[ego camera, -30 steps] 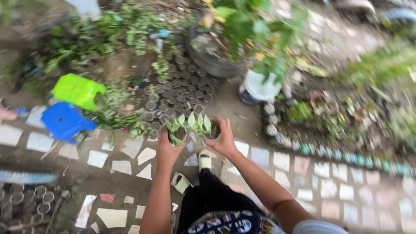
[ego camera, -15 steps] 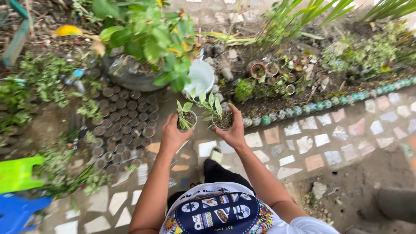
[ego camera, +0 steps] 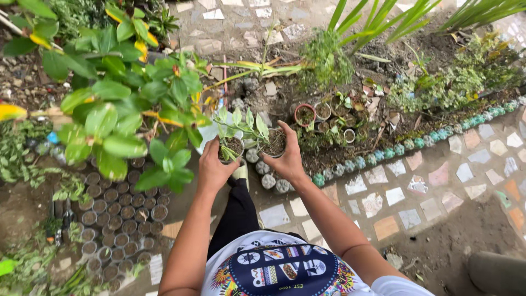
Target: The person moves various potted plants and plastic cups containing seedlings around a garden area, picking them up and grouping them in different locations on the ground and near larger planters.
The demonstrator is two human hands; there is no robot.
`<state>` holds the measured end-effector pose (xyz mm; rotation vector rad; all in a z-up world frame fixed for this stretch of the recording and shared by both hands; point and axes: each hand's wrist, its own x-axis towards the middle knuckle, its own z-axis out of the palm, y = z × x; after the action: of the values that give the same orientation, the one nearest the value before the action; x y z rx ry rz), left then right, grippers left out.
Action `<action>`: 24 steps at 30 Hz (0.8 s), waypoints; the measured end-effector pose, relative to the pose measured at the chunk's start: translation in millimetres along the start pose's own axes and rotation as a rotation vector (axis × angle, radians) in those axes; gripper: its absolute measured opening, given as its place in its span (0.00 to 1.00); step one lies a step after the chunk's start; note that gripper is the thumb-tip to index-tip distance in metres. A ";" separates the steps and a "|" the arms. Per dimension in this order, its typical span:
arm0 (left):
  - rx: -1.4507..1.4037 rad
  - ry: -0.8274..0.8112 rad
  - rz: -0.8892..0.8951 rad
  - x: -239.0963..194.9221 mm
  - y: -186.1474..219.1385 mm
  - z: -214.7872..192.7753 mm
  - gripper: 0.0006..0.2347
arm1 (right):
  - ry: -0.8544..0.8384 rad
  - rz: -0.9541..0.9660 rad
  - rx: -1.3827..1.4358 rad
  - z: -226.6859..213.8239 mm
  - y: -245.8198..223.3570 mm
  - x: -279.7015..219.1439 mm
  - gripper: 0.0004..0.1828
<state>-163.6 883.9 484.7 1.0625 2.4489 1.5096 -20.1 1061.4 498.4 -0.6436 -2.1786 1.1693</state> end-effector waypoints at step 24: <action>0.092 0.160 -0.115 412.6 -93.9 111.5 0.33 | -0.099 0.019 0.053 52.5 129.0 477.7 0.53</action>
<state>-479.9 1185.8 467.3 0.8264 2.6597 1.5149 -380.2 1404.7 489.1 -0.5962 -2.2190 1.2894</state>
